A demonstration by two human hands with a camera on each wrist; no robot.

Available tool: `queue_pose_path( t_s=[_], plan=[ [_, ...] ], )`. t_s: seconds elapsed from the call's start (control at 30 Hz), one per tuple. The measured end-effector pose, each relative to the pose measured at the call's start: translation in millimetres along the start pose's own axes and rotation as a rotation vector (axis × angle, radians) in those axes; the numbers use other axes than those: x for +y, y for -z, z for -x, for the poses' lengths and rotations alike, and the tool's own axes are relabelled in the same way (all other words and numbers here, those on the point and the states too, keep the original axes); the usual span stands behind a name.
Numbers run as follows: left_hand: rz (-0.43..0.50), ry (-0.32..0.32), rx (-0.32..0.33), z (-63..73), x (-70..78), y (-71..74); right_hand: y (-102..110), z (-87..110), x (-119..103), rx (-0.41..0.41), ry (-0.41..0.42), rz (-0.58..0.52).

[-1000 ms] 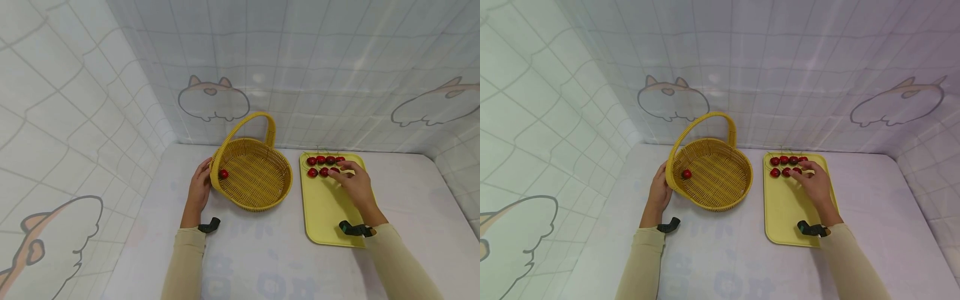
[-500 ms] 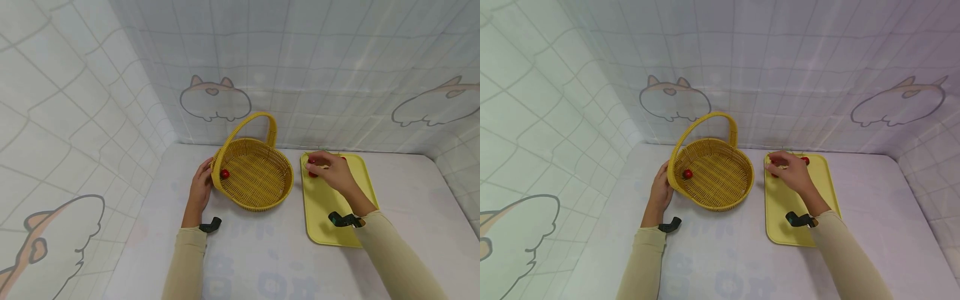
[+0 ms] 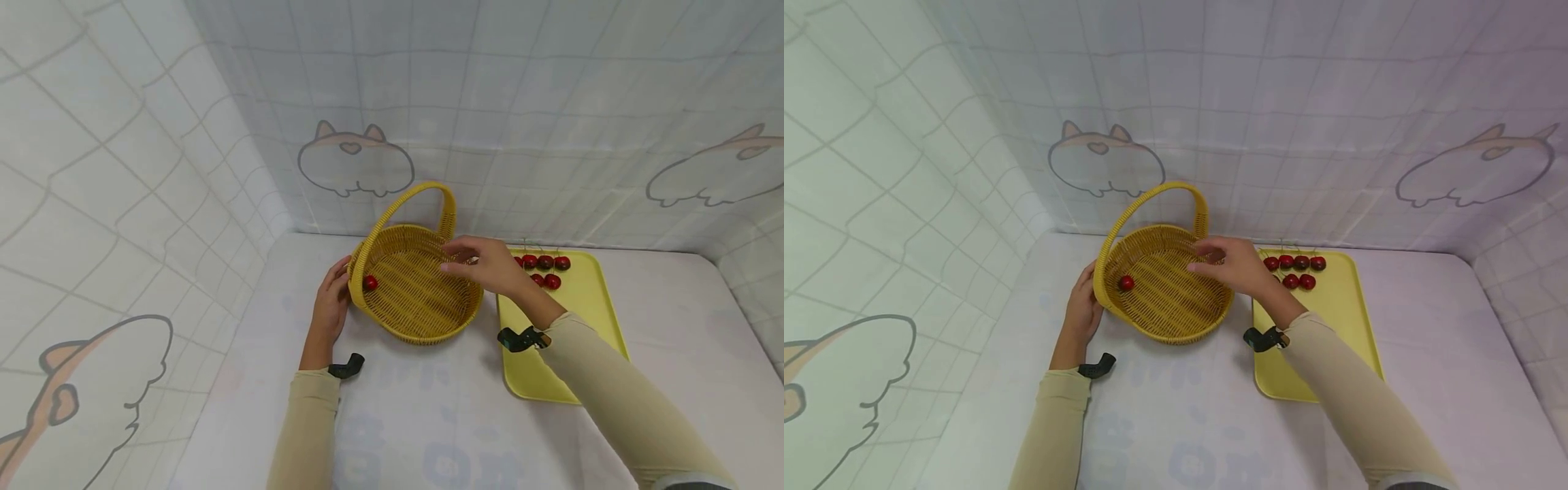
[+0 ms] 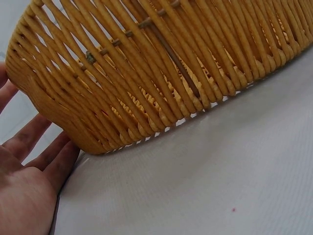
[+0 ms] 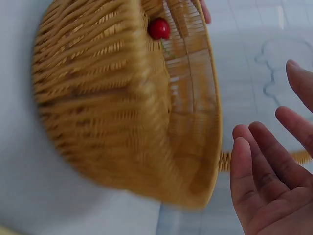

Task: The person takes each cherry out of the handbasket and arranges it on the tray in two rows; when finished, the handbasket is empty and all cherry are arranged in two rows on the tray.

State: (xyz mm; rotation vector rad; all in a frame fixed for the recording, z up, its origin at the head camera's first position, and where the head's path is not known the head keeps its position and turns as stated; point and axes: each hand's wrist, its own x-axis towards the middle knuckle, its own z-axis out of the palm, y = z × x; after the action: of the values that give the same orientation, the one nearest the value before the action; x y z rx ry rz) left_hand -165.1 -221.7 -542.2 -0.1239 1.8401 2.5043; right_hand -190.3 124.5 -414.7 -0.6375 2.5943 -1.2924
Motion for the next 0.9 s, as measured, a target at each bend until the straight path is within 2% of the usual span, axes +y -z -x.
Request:
queue_pose_path(
  t_s=[0.17, 0.37, 0.5, 0.9],
  plan=[
    [-0.005, 0.006, 0.003, 1.2, 0.6, -2.8, -13, -20.3, -15, -0.066, 0.026, 0.055],
    [0.003, 0.012, -0.007, 2.1, 1.4, -5.6, -28, -38.4, -25, -0.13, 0.039, 0.057],
    [-0.001, 0.013, -0.01, 2.3, 0.8, -5.2, -40, -50.1, -26, -0.167, 0.063, 0.082],
    [-0.01, 0.001, -0.02, 3.5, -1.0, -4.0, -74, -77.8, -29, -0.269, 0.041, 0.145]
  ],
)
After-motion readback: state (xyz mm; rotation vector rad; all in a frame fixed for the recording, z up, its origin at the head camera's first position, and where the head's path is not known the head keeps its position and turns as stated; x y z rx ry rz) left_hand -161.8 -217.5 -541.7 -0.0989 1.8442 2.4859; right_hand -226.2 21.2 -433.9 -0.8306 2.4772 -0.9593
